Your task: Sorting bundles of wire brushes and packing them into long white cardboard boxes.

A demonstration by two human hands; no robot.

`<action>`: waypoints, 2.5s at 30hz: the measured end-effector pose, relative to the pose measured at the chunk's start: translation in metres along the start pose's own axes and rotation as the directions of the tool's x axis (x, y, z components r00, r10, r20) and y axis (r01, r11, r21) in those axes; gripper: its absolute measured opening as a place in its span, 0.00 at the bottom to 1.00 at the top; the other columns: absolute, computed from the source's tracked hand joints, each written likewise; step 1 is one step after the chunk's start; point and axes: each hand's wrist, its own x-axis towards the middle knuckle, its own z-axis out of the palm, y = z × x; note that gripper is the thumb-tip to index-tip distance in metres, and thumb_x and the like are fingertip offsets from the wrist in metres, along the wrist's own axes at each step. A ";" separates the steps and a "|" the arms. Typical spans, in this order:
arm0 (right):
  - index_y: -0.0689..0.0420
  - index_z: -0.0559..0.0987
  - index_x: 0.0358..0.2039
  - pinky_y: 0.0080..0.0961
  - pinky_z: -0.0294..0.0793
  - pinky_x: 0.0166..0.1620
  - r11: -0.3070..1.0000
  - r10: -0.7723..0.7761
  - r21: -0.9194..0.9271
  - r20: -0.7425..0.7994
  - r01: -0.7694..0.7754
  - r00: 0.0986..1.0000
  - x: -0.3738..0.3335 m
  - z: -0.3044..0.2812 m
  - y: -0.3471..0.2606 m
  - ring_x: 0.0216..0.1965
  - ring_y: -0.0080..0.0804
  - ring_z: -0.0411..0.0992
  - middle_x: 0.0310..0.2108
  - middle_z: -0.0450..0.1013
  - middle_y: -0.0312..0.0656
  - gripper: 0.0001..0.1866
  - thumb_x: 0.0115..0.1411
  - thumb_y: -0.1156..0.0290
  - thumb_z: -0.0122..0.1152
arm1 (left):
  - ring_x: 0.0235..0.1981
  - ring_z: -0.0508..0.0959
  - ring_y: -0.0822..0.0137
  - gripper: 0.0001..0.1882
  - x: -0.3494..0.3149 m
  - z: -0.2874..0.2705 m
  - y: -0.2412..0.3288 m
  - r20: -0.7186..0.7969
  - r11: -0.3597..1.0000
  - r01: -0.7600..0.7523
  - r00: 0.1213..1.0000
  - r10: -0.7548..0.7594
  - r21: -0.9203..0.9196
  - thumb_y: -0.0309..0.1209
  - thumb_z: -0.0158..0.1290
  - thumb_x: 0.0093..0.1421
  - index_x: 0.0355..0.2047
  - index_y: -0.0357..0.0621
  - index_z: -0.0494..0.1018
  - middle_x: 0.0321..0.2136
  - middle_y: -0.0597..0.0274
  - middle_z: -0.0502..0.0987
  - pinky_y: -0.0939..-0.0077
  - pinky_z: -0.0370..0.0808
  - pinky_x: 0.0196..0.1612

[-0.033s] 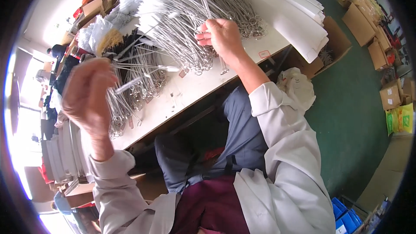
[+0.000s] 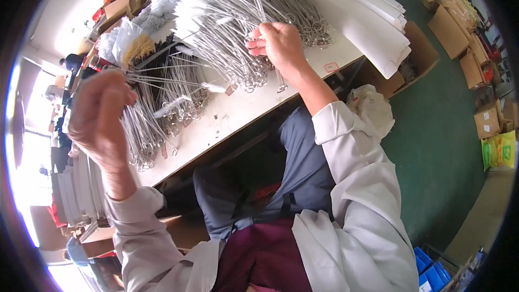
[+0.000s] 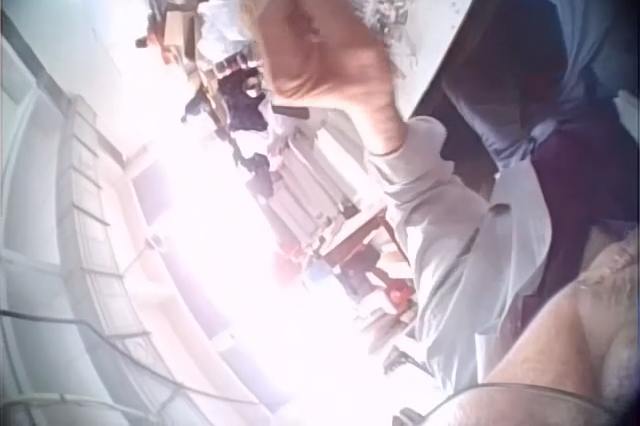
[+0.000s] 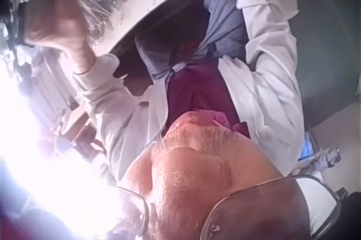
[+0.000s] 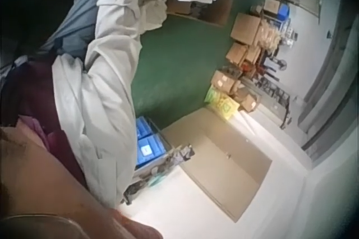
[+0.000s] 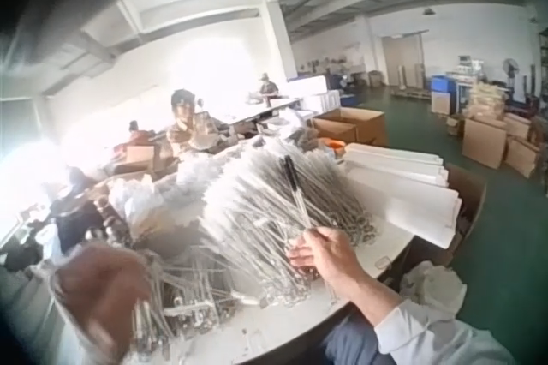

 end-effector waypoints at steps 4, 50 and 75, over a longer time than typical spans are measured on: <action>0.68 0.77 0.39 0.36 0.85 0.44 0.999 0.004 -0.053 -0.010 -0.004 1.000 0.001 0.006 0.000 0.41 0.44 0.82 0.41 0.79 0.55 0.16 0.73 0.66 0.49 | 0.24 0.79 0.74 0.08 0.031 -0.041 -0.001 -0.008 0.985 0.088 0.996 -0.088 0.149 0.24 0.57 0.62 0.38 0.32 0.82 0.26 0.57 0.82 0.81 0.76 0.31; 0.63 0.80 0.27 0.45 0.75 0.42 0.719 -0.067 -0.660 0.246 0.218 0.967 -0.021 0.097 0.056 0.31 0.50 0.78 0.27 0.79 0.53 0.19 0.68 0.64 0.47 | 0.18 0.78 0.69 0.10 -0.027 -0.163 -0.011 0.265 0.865 0.443 0.886 -0.381 -0.237 0.29 0.50 0.67 0.34 0.33 0.74 0.27 0.56 0.78 0.78 0.76 0.23; 0.65 0.77 0.36 0.30 0.84 0.41 0.983 0.183 -0.138 0.681 -0.121 0.709 -0.081 0.131 0.033 0.37 0.35 0.82 0.38 0.80 0.49 0.20 0.75 0.61 0.48 | 0.25 0.81 0.64 0.10 -0.012 -0.153 -0.015 0.505 0.813 0.573 0.734 -0.453 -0.104 0.32 0.50 0.66 0.34 0.37 0.73 0.28 0.55 0.79 0.72 0.79 0.29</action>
